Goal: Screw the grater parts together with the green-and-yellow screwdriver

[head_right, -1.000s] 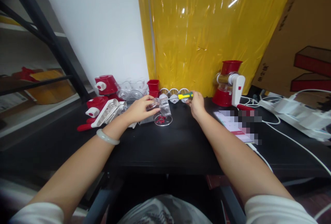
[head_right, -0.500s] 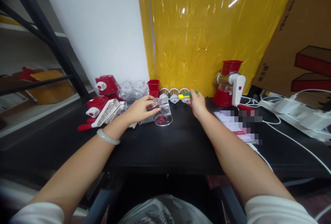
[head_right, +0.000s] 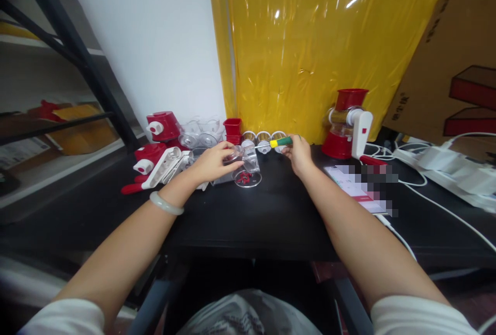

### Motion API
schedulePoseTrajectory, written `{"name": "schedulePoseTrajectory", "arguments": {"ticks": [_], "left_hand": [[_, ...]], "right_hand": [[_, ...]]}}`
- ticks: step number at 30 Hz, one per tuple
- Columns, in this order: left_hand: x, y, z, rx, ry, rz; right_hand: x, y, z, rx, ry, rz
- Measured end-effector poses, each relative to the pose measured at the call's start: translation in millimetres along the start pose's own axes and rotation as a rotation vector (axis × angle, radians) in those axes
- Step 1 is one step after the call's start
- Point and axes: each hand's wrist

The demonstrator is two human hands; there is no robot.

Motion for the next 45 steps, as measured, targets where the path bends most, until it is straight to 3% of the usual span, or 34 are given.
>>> {"name": "schedulePoseTrajectory", "arguments": {"ticks": [10, 22, 32, 45], "left_hand": [[1.4, -1.1, 0.6, 0.004, 0.010, -0.013], [1.6, -1.6, 0.5, -0.001, -0.001, -0.001], [1.6, -2.2, 0.4, -0.002, -0.003, -0.032], [2.9, -3.0, 0.6, 0.003, -0.008, -0.018]], "right_hand": [[-5.4, 1.7, 3.0, 0.006, 0.075, -0.047], [-4.0, 1.6, 2.0, 0.008, -0.004, 0.067], [-2.1, 2.2, 1.6, 0.035, 0.055, -0.060], [-5.8, 2.3, 5.7, -0.047, -0.005, 0.015]]}}
Point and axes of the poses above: each hand's wrist, its own z-axis towards the middle knuckle, its own y-axis out of the back of the hand, x = y × z, and after that the axes turned 13 degrees about x, right-handed
